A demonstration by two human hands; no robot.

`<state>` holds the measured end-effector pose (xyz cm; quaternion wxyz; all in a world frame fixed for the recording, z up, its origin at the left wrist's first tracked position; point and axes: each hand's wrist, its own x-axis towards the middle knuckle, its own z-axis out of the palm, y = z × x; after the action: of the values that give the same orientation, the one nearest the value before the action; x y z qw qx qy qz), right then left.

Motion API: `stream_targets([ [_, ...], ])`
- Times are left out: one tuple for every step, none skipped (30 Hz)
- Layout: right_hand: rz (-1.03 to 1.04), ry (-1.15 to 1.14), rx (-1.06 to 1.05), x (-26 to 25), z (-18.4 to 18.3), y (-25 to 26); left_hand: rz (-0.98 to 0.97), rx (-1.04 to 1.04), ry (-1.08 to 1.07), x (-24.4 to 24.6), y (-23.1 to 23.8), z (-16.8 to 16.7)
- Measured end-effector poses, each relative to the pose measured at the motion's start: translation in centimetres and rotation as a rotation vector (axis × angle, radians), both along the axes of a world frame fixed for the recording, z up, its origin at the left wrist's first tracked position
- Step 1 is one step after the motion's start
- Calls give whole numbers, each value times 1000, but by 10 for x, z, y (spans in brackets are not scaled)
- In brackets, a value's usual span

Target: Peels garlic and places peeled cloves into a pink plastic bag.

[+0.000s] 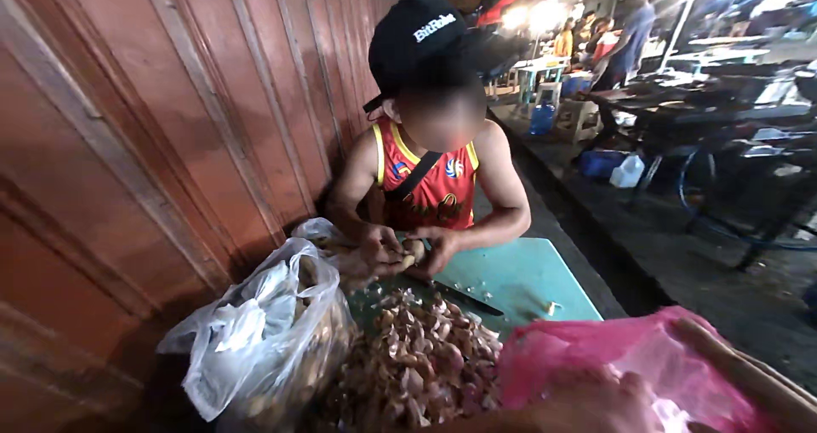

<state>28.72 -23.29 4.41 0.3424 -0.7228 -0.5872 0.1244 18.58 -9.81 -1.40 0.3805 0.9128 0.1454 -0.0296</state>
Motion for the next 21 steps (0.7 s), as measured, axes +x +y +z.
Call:
stream_targets([
  [1,-7,10,-2,3,0,-12,16,42,1,-1,1],
  [-1,-14,17,-6,7,0,-27,18,39,1,-2,1],
  [-16,-25,26,-12,12,1,-48,23,-39,0,-1,-4],
  [-27,-34,37,-15,14,2,-76,52,-159,0,1,-12],
  [-26,-35,46,-18,17,3,-101,115,-340,0,5,-25],
  [-13,-30,43,-20,19,5,-129,119,-457,0,9,-31],
  [19,-11,25,-20,22,6,-148,112,-527,-2,13,-32],
  [41,-4,19,-19,21,7,-161,102,-549,-6,15,-31],
  [51,-5,35,-16,16,7,-162,110,-535,-10,15,-28],
  [41,-2,63,-13,8,8,-159,140,-497,-13,13,-27],
  [34,3,74,-15,8,9,-149,209,-471,-14,11,-33],
  [22,-2,75,-20,11,10,-132,288,-444,-15,9,-40],
  [16,-4,71,-23,14,11,-128,303,-352,-18,5,-40],
  [13,2,64,-25,15,12,-138,304,-237,-23,1,-34],
  [8,8,61,-26,16,12,-135,281,-174,-26,-3,-28],
  [-1,9,59,-26,17,12,-114,229,-171,-27,-4,-29],
  [-8,9,58,-26,17,12,-101,192,-170,-27,-4,-28],
  [-10,9,58,-25,16,12,-114,217,-184,-25,-2,-28],
  [-9,6,61,-22,14,12,-137,257,-204,-24,1,-27],
  [0,5,62,-17,9,11,-147,271,-260,-23,3,-27],
  [7,-1,61,-14,6,11,-153,267,-300,-23,6,-22],
])
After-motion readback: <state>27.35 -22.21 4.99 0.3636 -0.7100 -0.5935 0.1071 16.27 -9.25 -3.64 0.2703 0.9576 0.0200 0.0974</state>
